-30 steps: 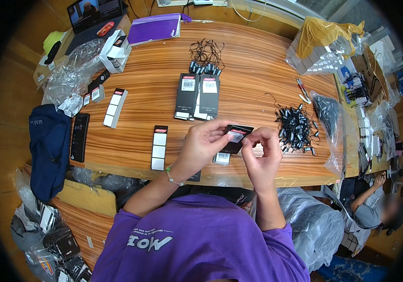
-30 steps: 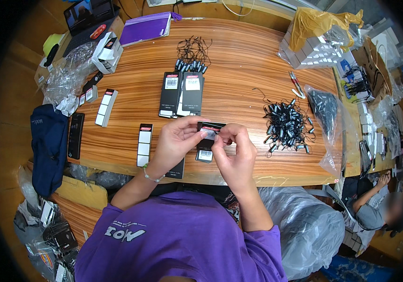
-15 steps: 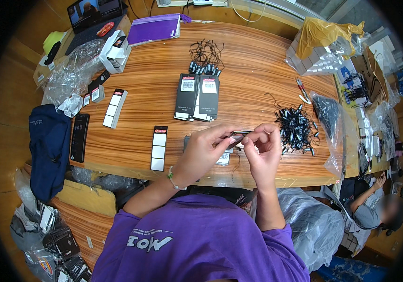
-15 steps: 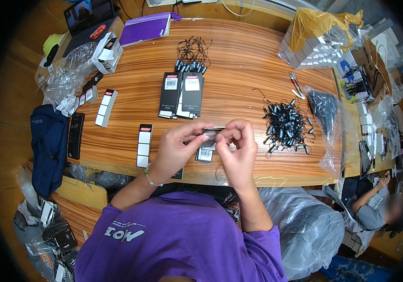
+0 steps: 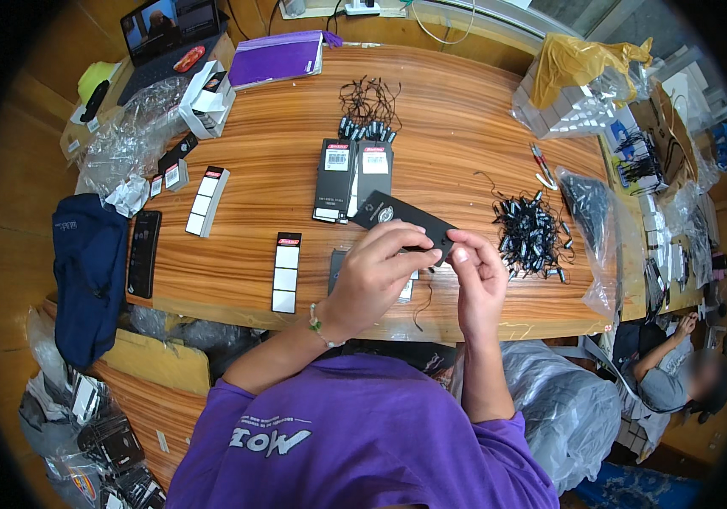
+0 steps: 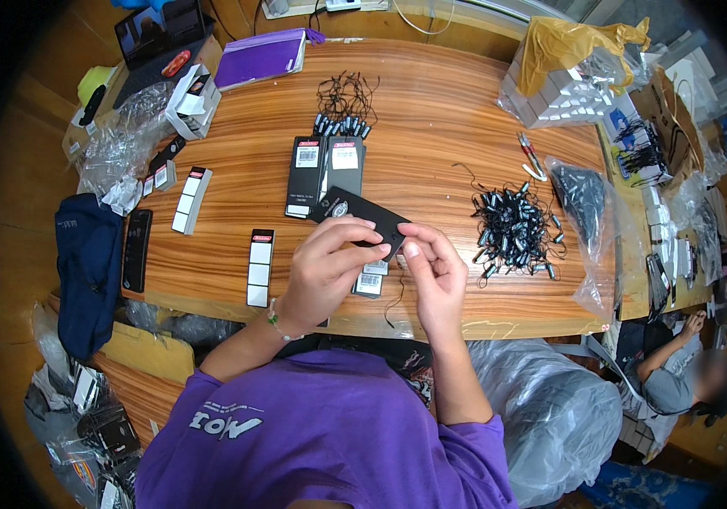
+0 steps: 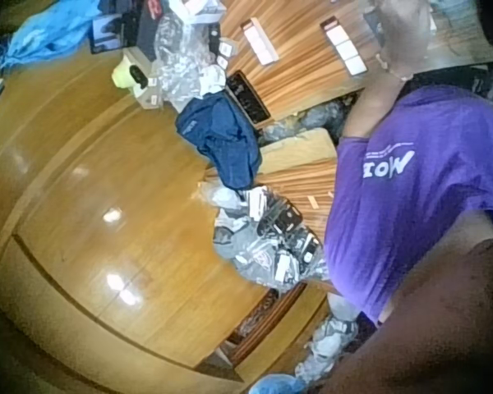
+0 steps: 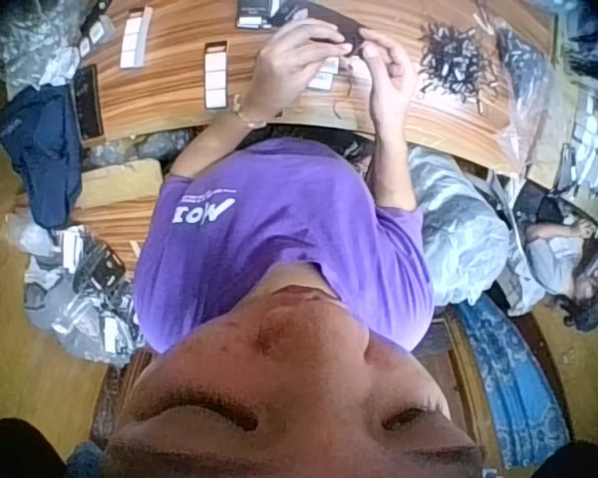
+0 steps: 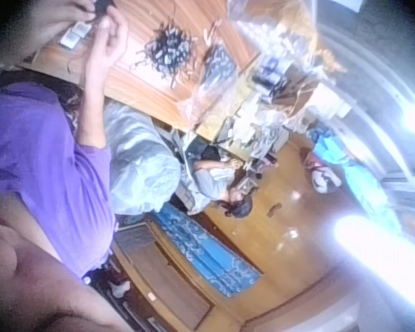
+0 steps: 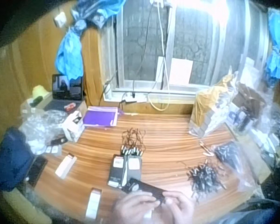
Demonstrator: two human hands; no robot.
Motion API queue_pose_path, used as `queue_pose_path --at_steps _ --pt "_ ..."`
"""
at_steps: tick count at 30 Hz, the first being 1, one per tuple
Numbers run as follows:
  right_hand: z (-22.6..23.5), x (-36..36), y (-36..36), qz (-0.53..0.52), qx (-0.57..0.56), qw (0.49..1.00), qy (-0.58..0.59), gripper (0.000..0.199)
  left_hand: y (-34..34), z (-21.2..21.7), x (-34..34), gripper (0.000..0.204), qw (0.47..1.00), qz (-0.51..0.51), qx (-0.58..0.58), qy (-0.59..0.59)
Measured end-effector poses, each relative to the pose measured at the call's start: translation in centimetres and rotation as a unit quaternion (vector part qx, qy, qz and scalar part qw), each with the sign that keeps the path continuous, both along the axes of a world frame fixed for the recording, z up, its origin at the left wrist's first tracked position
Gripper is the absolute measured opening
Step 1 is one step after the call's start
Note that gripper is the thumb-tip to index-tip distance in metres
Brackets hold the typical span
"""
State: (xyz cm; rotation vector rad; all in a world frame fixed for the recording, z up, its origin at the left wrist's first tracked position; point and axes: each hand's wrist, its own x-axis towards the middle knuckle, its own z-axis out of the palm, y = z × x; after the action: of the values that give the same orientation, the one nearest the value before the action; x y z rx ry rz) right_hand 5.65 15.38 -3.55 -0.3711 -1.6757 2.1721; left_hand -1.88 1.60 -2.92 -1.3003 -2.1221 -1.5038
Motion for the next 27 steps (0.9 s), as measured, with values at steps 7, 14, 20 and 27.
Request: queue_pose_path --at_steps 7,14,20,27 --pt "-0.4 0.2 0.6 0.053 -0.074 0.995 -0.031 0.013 -0.4 0.1 -0.4 0.015 0.986 -0.021 -0.061 0.152" --pt "-1.0 -0.1 2.0 -0.051 -0.007 0.999 -0.007 0.007 -0.4 0.1 -0.8 0.014 0.983 -0.084 -0.077 0.146" --pt "3.1 -0.5 3.6 -0.06 -0.123 0.965 0.224 0.009 -0.3 -1.6 0.3 0.029 0.994 -0.082 -0.025 -0.073" --pt "3.7 0.1 2.8 -0.002 -0.081 0.976 0.204 0.011 -4.2 -0.5 -1.8 0.043 0.988 0.034 -0.05 -0.141"
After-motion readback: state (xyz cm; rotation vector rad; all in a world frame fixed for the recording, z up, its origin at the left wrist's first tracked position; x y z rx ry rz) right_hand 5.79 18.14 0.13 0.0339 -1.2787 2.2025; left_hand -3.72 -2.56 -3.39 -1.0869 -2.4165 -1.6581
